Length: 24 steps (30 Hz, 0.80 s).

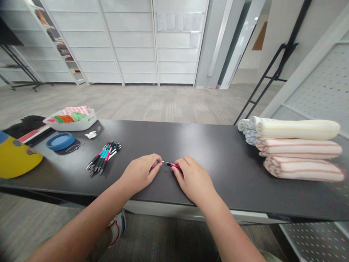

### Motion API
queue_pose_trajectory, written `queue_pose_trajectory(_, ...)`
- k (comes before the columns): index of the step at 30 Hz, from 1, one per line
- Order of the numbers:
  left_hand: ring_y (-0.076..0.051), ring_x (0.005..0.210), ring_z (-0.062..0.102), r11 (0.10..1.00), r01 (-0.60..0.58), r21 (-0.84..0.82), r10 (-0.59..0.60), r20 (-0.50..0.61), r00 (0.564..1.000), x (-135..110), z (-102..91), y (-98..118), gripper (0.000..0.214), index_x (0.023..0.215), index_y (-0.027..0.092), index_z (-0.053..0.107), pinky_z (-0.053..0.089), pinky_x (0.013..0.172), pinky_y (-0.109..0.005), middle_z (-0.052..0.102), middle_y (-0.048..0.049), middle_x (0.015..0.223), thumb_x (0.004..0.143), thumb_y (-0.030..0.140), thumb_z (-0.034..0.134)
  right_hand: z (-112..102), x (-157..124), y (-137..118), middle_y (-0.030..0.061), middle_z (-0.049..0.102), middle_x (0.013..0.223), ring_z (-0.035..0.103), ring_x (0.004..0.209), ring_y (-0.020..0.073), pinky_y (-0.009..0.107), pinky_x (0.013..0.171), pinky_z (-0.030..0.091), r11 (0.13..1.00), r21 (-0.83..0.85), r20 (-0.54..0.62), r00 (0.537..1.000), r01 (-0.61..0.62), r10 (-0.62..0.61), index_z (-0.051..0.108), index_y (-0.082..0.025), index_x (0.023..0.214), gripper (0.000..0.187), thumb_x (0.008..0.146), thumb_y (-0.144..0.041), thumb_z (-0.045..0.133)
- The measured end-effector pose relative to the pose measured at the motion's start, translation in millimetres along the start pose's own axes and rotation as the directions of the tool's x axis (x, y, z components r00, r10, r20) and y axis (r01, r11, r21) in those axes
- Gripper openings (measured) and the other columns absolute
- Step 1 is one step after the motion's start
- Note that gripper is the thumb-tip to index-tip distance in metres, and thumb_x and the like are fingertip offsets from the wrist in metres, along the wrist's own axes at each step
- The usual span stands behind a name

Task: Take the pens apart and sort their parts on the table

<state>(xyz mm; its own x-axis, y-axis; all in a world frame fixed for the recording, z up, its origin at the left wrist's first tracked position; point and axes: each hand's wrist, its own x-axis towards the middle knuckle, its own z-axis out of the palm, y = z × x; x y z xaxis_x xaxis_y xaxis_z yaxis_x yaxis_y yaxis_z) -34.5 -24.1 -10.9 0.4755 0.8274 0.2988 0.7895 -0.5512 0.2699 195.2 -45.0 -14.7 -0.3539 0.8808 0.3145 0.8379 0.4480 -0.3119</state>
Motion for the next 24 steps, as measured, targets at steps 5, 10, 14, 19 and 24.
queue_pose_trajectory(5, -0.018, 0.089, 0.068, 1.000, 0.002, -0.007, -0.002, -0.009, 1.000, 0.3, -0.3, -0.7, 0.008, 0.106, 0.024, 0.060, 0.049, 0.078, -0.029, 0.072, -0.0006, 0.100, 0.103, 0.028, 0.053, 3.6, 0.5, 3.1, 0.0073, 0.068, 0.103, 0.063, 0.096, 0.0244, 0.037, 0.085, 0.050, 1.000, -0.006, -0.039, 0.999, -0.005, 0.005, 0.065, -0.022, 0.106, 0.013, 0.104, -0.030, 0.054)
queue_pose_trajectory(10, -0.018, 0.087, 0.068, 1.000, -0.011, -0.011, 0.010, -0.027, 1.000, 0.2, 1.0, -1.3, 0.008, 0.104, 0.023, 0.061, 0.049, 0.077, -0.029, 0.072, -0.0006, 0.098, 0.102, 0.028, 0.056, 6.1, 1.7, 6.4, 0.0079, 0.068, 0.104, 0.063, 0.098, 0.0253, 0.038, 0.090, 0.050, 1.000, -0.004, -0.053, 0.998, 0.017, -0.017, 0.068, -0.023, 0.108, 0.014, 0.104, -0.029, 0.056)
queue_pose_trajectory(14, -0.018, 0.089, 0.068, 1.000, -0.027, -0.010, 0.027, -0.038, 0.999, -0.2, 2.7, -0.9, 0.011, 0.104, 0.023, 0.062, 0.050, 0.079, -0.030, 0.072, -0.0012, 0.099, 0.103, 0.030, 0.055, 5.9, 2.6, 7.0, 0.0078, 0.068, 0.104, 0.062, 0.098, 0.0250, 0.039, 0.090, 0.050, 0.999, -0.014, -0.035, 0.999, 0.030, -0.030, 0.072, -0.025, 0.109, 0.018, 0.105, -0.030, 0.054)
queue_pose_trajectory(19, -0.019, 0.093, 0.069, 0.995, -0.100, 0.009, 0.100, -0.018, 0.995, -0.9, 2.3, -0.6, 0.015, 0.108, 0.022, 0.063, 0.050, 0.081, -0.030, 0.073, -0.0020, 0.102, 0.105, 0.031, 0.051, 3.6, 0.4, 6.9, 0.0085, 0.068, 0.109, 0.061, 0.100, 0.0253, 0.040, 0.091, 0.049, 0.996, -0.009, -0.074, 0.993, 0.094, -0.094, 0.071, -0.023, 0.114, 0.017, 0.102, -0.027, 0.060)
queue_pose_trajectory(24, -0.020, 0.095, 0.070, 0.984, -0.178, 0.013, 0.178, 0.009, 0.984, -2.8, 2.4, -1.1, 0.020, 0.110, 0.022, 0.063, 0.050, 0.081, -0.031, 0.073, -0.0022, 0.103, 0.107, 0.034, 0.048, 4.4, -1.9, 8.3, 0.0078, 0.069, 0.109, 0.060, 0.096, 0.0237, 0.039, 0.087, 0.047, 0.975, -0.017, -0.098, 0.971, 0.219, -0.220, 0.071, -0.022, 0.109, 0.013, 0.101, -0.027, 0.062)
